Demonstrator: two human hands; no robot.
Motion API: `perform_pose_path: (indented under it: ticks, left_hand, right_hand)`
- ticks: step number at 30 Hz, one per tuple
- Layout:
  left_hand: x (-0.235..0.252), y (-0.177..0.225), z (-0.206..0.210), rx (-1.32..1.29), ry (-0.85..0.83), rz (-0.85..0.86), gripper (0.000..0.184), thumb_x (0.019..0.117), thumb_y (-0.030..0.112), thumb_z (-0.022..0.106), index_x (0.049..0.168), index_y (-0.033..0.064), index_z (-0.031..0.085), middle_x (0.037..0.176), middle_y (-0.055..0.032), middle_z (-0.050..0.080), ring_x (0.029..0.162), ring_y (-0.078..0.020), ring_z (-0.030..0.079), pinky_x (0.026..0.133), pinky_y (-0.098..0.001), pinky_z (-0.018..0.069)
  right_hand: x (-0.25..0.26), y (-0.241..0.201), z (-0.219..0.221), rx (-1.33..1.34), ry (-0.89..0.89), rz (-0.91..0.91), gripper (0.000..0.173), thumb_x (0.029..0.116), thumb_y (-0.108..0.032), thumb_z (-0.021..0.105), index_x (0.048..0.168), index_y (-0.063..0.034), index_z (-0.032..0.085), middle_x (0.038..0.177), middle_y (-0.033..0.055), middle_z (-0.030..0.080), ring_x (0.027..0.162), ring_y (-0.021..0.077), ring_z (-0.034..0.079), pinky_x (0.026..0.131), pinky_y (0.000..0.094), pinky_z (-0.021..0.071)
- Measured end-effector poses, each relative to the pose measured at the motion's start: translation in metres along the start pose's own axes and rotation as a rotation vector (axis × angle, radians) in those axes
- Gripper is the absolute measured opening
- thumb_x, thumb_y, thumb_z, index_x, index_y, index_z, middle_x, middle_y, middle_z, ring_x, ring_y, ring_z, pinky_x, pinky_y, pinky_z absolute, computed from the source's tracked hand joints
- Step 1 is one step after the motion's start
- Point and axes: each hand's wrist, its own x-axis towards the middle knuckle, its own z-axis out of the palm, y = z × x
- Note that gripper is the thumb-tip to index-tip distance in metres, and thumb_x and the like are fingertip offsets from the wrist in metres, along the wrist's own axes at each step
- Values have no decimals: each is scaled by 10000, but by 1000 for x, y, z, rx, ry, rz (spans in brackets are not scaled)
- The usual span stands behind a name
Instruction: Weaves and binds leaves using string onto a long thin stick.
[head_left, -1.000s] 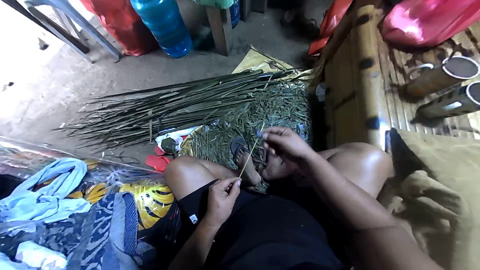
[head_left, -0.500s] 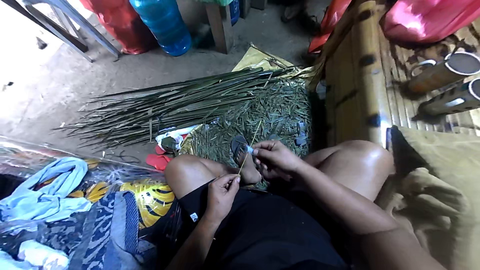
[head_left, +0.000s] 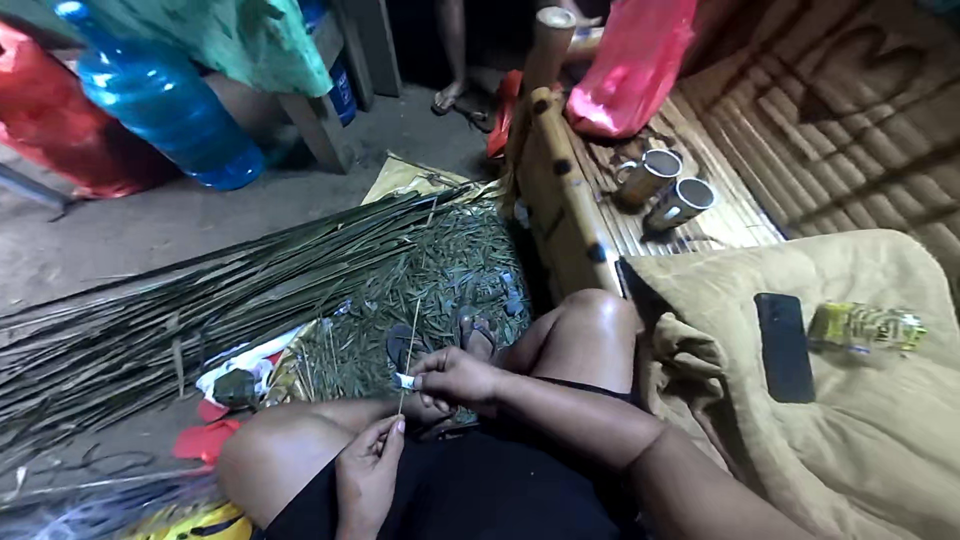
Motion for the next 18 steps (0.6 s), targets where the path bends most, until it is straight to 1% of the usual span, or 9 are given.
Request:
perform_pose_path:
  ticks: [2,6,9,11,12,13,14,16,18]
  left_hand:
    - [-1,1,-1,8,-11,16,127,920,107,675,959,26,765,763,39,715,573,48,581,525,-133,497]
    - [-9,-2,-6,6,-33,23,122,916,121,683,946,39,769,771,41,715,585,41,592,538,-132,508]
    - [-14,-10,-8,-2,-20,-3,123,917,128,683,944,48,774,773,40,704,595,29,594,546,-136,511]
    - [-6,-15,-7,48,-43,-50,134,932,153,668,943,60,764,736,51,692,570,28,579,530,-148,497]
    - [4,-16,-7,123,-97,-84,155,954,180,647,961,71,758,737,45,682,578,8,580,545,-180,505]
    - [17,-16,-5,230,-183,-117,181,981,202,621,992,76,750,767,17,681,622,-40,604,601,-243,536]
    - [33,-13,0,346,-293,-157,210,1010,216,596,1036,63,739,832,-41,693,711,-123,647,698,-342,566]
    - [68,-4,23,598,-495,-255,279,1035,238,557,1156,40,712,1054,-164,722,997,-306,702,917,-540,551]
    - [85,-5,51,828,-557,-220,402,1068,315,486,1289,21,649,1265,-218,661,1221,-374,619,1047,-573,471]
  right_hand:
    - [1,-10,-11,-6,50,-31,271,1052,-161,542,1220,22,649,755,36,647,542,81,557,508,239,489]
    - [10,-44,-54,43,301,-50,276,1066,-169,540,1256,6,636,775,33,637,578,63,557,553,217,494]
    - [16,-54,-84,125,487,-86,324,1080,-232,519,1354,-73,587,774,40,640,528,76,537,497,228,483]
    - [17,-57,-83,124,507,-102,327,1087,-239,498,1370,-86,559,772,55,631,519,96,545,489,250,497]
    - [18,-57,-76,45,482,-112,334,1085,-217,499,1375,-62,559,795,77,646,549,122,571,522,280,521]
    - [20,-57,-65,-112,440,-125,340,1079,-184,506,1376,-29,568,840,106,668,603,153,606,581,315,549]
    - [24,-58,-52,-342,387,-145,339,1066,-164,520,1358,-10,597,888,130,698,666,187,652,650,356,581]
    - [36,-59,-20,-818,273,-200,347,1048,-213,557,1356,-78,642,979,133,733,845,247,710,823,467,589]
    - [44,-62,16,-1060,178,-327,348,1046,-261,557,1364,-156,649,1040,114,752,945,293,727,865,551,574]
